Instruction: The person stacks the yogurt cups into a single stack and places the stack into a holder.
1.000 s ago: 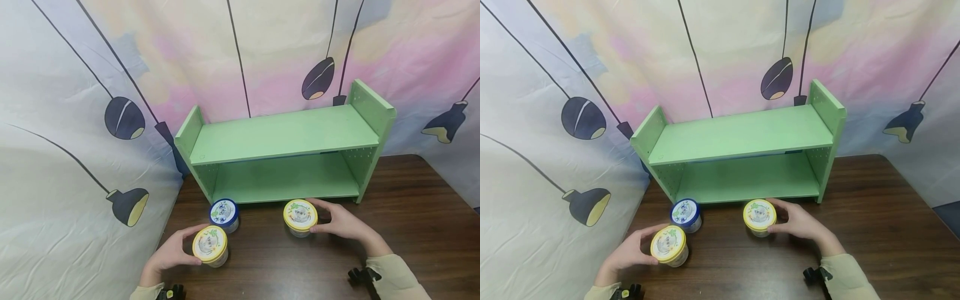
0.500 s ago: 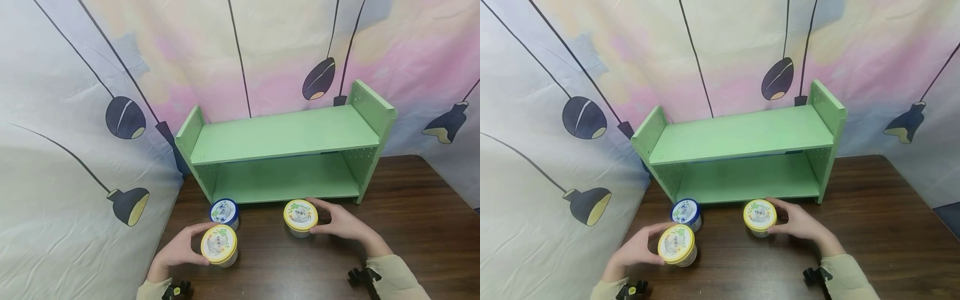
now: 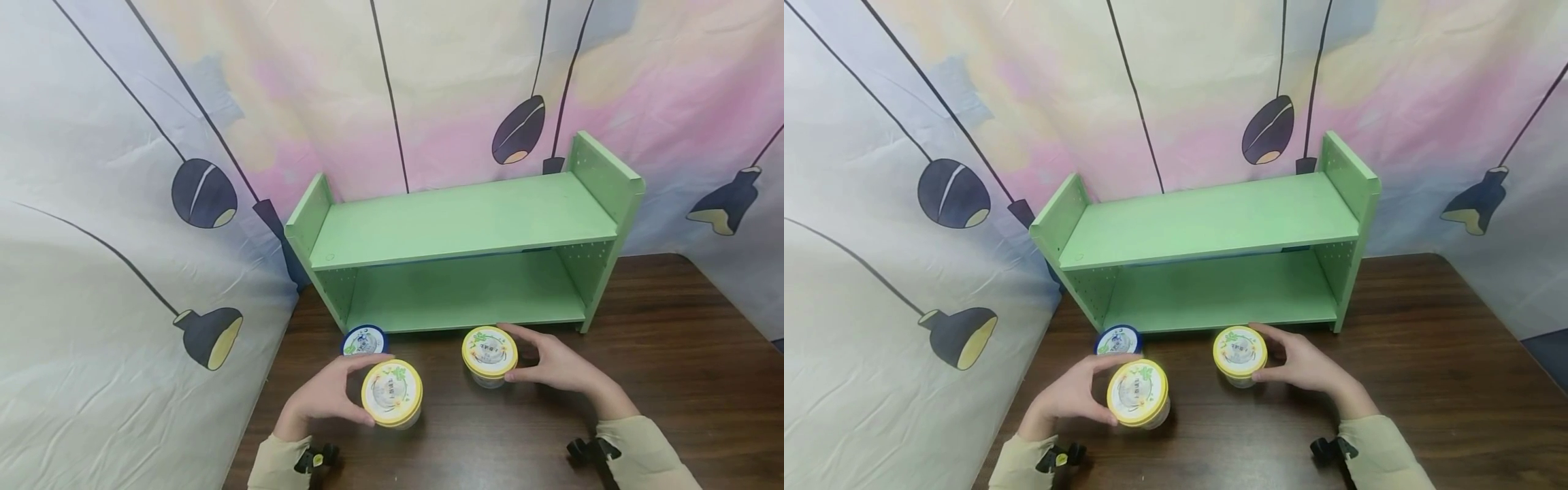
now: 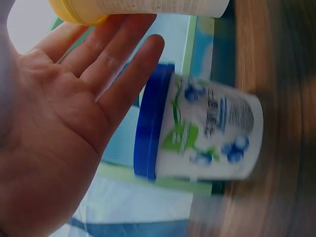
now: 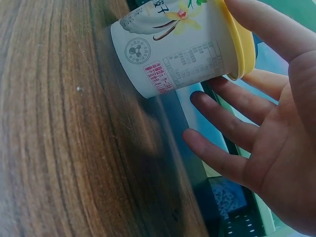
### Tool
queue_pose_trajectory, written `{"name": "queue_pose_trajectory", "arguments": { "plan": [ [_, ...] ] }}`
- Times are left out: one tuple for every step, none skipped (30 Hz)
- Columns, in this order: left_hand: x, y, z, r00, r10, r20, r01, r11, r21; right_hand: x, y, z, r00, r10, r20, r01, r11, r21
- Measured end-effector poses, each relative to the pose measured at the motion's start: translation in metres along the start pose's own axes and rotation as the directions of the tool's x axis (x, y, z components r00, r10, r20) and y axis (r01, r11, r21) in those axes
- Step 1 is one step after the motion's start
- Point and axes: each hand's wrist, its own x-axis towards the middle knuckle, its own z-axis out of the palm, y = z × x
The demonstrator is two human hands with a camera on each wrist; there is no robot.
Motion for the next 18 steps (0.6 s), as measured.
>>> {"name": "queue_pose_trajectory", "arguments": {
  "plan": [
    [0.004, 0.0, 0.001, 1.0, 0.007, -0.003, -0.006, 1.0, 0.007, 0.0, 0.0, 0.0, 1.0, -0.003, 0.0, 0.003, 1.0, -0.002],
    [0.008, 0.001, 0.003, 1.0, 0.018, -0.006, -0.018, 1.0, 0.015, 0.0, 0.0, 0.0, 1.0, -0.005, -0.002, 0.005, 1.0, -0.002],
    [0.012, 0.001, 0.005, 1.0, 0.028, -0.011, -0.028, 0.999, 0.024, 0.0, 0.0, 0.0, 1.0, -0.011, -0.001, 0.011, 1.0, -0.005],
    [0.016, 0.001, 0.006, 0.999, 0.038, -0.016, -0.037, 0.999, 0.032, 0.0, 0.0, 0.0, 1.0, -0.012, -0.001, 0.012, 1.0, -0.005],
    [0.02, 0.001, 0.008, 0.999, 0.049, -0.022, -0.048, 0.998, 0.044, -0.001, -0.001, 0.0, 1.0, -0.017, 0.001, 0.017, 1.0, -0.007],
    [0.023, 0.002, 0.009, 0.998, 0.05, -0.029, -0.048, 0.998, 0.05, -0.001, -0.001, 0.0, 1.0, -0.017, 0.001, 0.017, 1.0, -0.007],
    [0.026, 0.002, 0.011, 0.998, 0.055, -0.039, -0.053, 0.997, 0.057, -0.001, -0.001, 0.0, 1.0, -0.017, 0.001, 0.017, 1.0, -0.006],
    [0.029, 0.002, 0.013, 0.997, 0.063, -0.048, -0.06, 0.996, 0.062, 0.0, -0.001, 0.0, 1.0, -0.017, 0.001, 0.017, 1.0, -0.004],
    [0.032, 0.003, 0.014, 0.996, 0.064, -0.058, -0.06, 0.996, 0.063, 0.0, -0.001, 0.0, 1.0, -0.015, 0.002, 0.015, 1.0, -0.005],
    [0.035, 0.004, 0.016, 0.996, 0.064, -0.067, -0.06, 0.996, 0.064, 0.0, -0.001, 0.0, 1.0, -0.014, 0.001, 0.014, 1.0, -0.007],
    [0.037, 0.005, 0.017, 0.995, 0.06, -0.079, -0.055, 0.997, 0.062, 0.0, -0.001, 0.001, 1.0, -0.014, 0.0, 0.014, 1.0, -0.008],
    [0.039, 0.005, 0.018, 0.994, 0.056, -0.09, -0.051, 0.997, 0.06, 0.0, 0.0, 0.001, 1.0, -0.012, -0.001, 0.012, 1.0, -0.01],
    [0.042, 0.005, 0.02, 0.993, 0.058, -0.101, -0.052, 0.997, 0.057, 0.0, 0.0, 0.001, 1.0, -0.01, 0.0, 0.01, 1.0, -0.01],
    [0.044, 0.005, 0.021, 0.992, 0.057, -0.11, -0.052, 0.997, 0.055, 0.0, -0.001, 0.0, 1.0, -0.006, 0.001, 0.007, 1.0, -0.01],
    [0.046, 0.006, 0.022, 0.991, 0.054, -0.12, -0.048, 0.997, 0.056, 0.0, -0.001, 0.0, 1.0, -0.004, -0.001, 0.004, 1.0, -0.012],
    [0.048, 0.006, 0.023, 0.99, 0.056, -0.128, -0.049, 0.997, 0.056, 0.0, -0.001, 0.0, 1.0, -0.002, -0.001, 0.002, 1.0, -0.011],
    [0.05, 0.007, 0.024, 0.989, 0.056, -0.135, -0.049, 0.997, 0.058, 0.0, -0.001, 0.0, 1.0, 0.0, -0.002, 0.0, 1.0, -0.009],
    [0.052, 0.007, 0.025, 0.988, 0.064, -0.14, -0.055, 0.996, 0.067, 0.0, -0.001, 0.0, 1.0, 0.001, -0.003, -0.001, 1.0, -0.006]
  ]
}}
